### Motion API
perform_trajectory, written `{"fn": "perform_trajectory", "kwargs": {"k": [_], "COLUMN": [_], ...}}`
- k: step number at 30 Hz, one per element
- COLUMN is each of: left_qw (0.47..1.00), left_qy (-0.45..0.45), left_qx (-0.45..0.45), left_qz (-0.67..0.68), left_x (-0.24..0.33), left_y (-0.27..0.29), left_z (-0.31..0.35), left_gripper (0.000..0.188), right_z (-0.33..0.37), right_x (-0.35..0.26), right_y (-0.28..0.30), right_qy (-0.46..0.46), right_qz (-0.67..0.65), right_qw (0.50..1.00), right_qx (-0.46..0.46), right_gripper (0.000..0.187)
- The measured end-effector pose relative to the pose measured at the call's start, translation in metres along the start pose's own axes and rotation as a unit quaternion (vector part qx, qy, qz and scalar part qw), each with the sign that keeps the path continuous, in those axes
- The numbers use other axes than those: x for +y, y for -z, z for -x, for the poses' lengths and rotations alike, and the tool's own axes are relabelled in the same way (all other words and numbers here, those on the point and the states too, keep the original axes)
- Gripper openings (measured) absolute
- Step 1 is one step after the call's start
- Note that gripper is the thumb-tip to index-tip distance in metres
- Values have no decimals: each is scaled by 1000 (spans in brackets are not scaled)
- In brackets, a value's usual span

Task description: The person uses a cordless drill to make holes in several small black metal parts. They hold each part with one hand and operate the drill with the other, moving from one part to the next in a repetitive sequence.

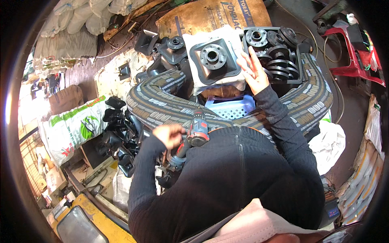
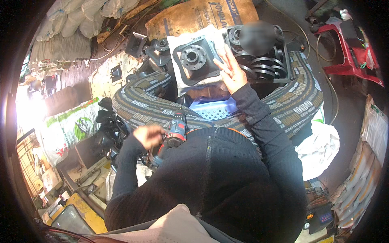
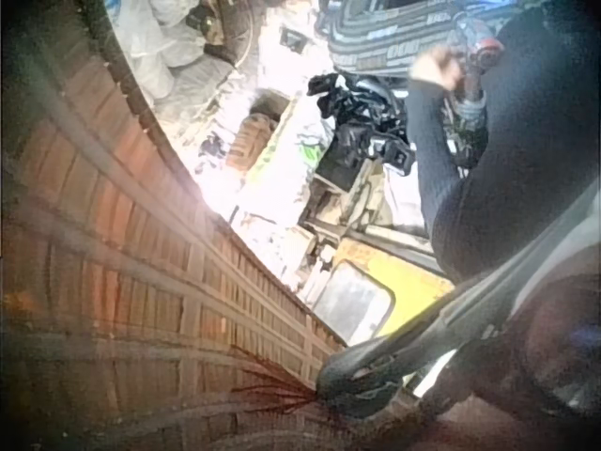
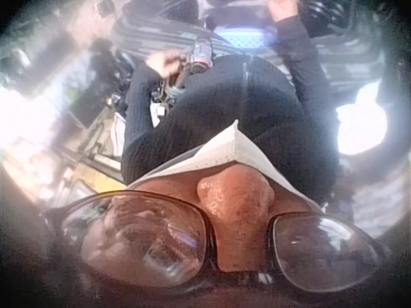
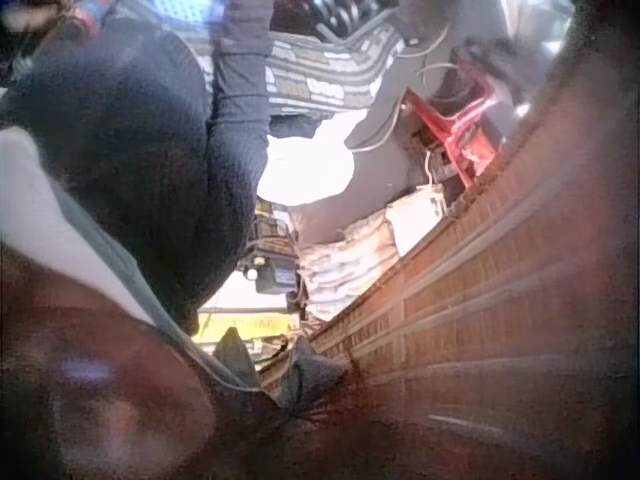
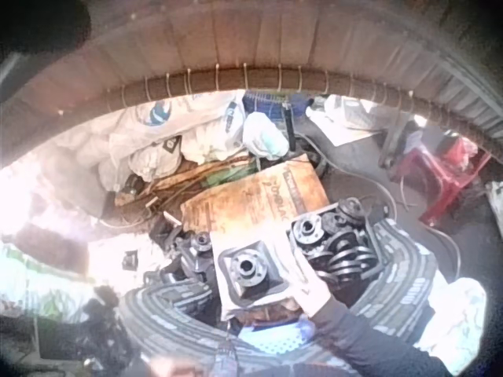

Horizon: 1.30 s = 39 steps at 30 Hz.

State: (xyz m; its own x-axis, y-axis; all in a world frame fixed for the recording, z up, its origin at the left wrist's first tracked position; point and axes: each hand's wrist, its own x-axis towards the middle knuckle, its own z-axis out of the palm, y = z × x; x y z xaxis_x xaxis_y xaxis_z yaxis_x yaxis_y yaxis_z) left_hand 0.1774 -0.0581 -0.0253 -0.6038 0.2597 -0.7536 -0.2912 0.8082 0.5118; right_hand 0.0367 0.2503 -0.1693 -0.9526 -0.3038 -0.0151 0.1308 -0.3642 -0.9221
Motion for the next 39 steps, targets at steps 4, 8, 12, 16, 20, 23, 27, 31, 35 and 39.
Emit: {"fn": "perform_trajectory", "kwargs": {"k": [4,8,12,16,20,23,27,31,35,39], "left_qw": [977,981,954,948,926,949,968,967,964,928], "left_qy": [-52,8,-8,-24,-26,-39,-118,-130,-135,-209], "left_qx": [205,191,284,283,266,230,218,218,215,235], "left_qz": [-12,33,93,143,266,213,41,-28,-77,-197], "left_x": [-2,5,-2,0,58,97,105,101,100,86], "left_y": [-66,-74,-90,-46,3,24,32,31,33,37], "left_z": [25,26,3,14,26,22,6,-2,-4,-9], "left_gripper": [76,80,79,35,34,34,37,39,43,47], "right_z": [-3,-6,-19,-17,-15,-15,-13,-15,-18,-17], "right_x": [-1,-3,-6,-5,-5,-10,-14,-12,-12,-14], "right_y": [-26,-48,-54,-47,-44,-48,-43,-39,-36,-36], "right_qy": [87,105,150,177,226,247,250,260,293,323], "right_qz": [144,148,164,190,211,209,210,191,258,291], "right_qw": [985,983,973,964,948,941,941,943,910,886], "right_qx": [-26,-38,-55,-51,-73,-95,-92,-86,-139,-158], "right_gripper": [84,87,84,82,84,85,86,87,90,94]}}
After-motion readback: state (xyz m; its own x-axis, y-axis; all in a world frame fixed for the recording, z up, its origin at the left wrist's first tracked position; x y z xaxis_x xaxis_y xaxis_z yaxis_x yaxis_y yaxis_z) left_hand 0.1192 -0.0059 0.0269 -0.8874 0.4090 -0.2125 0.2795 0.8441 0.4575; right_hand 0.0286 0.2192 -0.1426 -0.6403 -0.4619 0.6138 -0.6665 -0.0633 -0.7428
